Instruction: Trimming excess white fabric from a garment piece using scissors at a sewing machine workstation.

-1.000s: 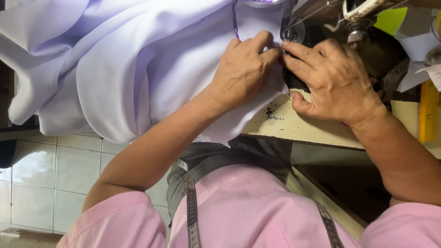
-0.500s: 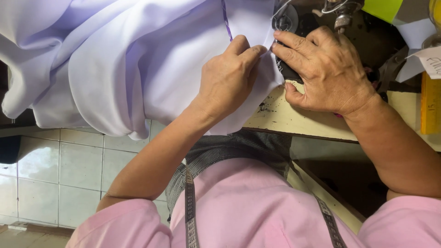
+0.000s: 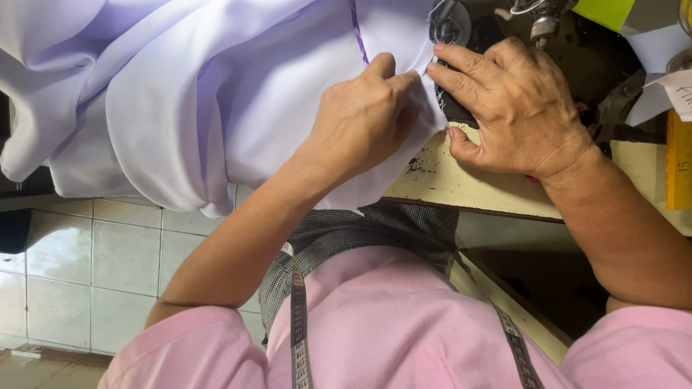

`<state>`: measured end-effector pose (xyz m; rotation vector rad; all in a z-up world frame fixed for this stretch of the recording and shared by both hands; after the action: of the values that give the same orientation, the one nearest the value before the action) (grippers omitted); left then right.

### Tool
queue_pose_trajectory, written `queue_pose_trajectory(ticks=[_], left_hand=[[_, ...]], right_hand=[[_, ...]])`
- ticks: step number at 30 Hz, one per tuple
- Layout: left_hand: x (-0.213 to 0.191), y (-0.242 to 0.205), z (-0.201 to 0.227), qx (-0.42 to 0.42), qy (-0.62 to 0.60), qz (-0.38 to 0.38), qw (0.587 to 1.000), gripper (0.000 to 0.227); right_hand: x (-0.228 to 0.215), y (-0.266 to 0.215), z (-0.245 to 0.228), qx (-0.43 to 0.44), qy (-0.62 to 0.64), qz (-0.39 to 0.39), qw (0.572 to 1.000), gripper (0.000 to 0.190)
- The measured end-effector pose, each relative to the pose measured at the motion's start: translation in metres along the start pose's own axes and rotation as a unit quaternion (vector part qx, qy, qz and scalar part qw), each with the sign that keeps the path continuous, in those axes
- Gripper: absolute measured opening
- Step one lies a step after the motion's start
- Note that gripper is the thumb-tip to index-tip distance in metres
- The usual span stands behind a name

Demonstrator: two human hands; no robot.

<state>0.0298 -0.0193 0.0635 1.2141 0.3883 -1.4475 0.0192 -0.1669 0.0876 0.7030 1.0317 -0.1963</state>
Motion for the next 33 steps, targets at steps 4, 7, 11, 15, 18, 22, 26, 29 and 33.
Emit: queue_pose_trajectory(ticks=[4,7,11,15,18,22,26,29,33], left_hand=[[0.009,0.006,-0.014,-0.044,-0.066,-0.067,0.995,0.010],[0.014,0.005,-0.019,-0.049,-0.055,-0.070,0.995,0.018],[0.012,0.002,-0.019,-0.046,-0.056,-0.054,0.996,0.021],[0.014,0.008,-0.034,-0.031,-0.053,-0.044,0.997,0.026],[0.000,0.016,-0.037,0.098,-0.082,0.021,0.992,0.014],[0.002,0.027,-0.046,0.124,-0.124,-0.017,0.984,0.015],[0.001,0.033,-0.042,0.094,-0.149,-0.072,0.982,0.015],[-0.001,0.030,-0.026,0.048,-0.101,-0.072,0.991,0.023],[0.012,0.023,-0.010,-0.011,-0.038,-0.079,0.996,0.022]], right_hand=[[-0.001,-0.001,0.000,-0.004,-0.004,0.010,1.000,0.071],[-0.005,0.000,-0.001,-0.006,0.009,0.025,1.000,0.064],[-0.009,-0.002,-0.003,-0.018,0.032,0.055,0.998,0.058],[-0.010,0.000,-0.006,-0.039,0.021,0.040,0.998,0.060],[-0.009,0.000,-0.008,-0.038,0.013,0.028,0.999,0.064],[-0.007,-0.001,-0.011,-0.040,0.008,0.009,0.999,0.069],[-0.006,-0.002,-0.012,-0.041,0.008,0.003,0.999,0.068],[-0.007,-0.001,-0.011,-0.034,0.023,0.005,0.999,0.059],[-0.005,-0.002,-0.009,-0.024,0.046,0.017,0.998,0.051]])
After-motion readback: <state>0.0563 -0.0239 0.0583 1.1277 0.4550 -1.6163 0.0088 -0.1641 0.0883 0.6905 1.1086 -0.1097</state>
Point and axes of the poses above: each hand's wrist, its own y-axis towards the middle knuckle, its own x-axis out of the palm, z = x × y, the point moved 7 cm from there along y, towards the middle knuckle, and after that the axes turned 7 degrees about z, right-handed, at the moved point
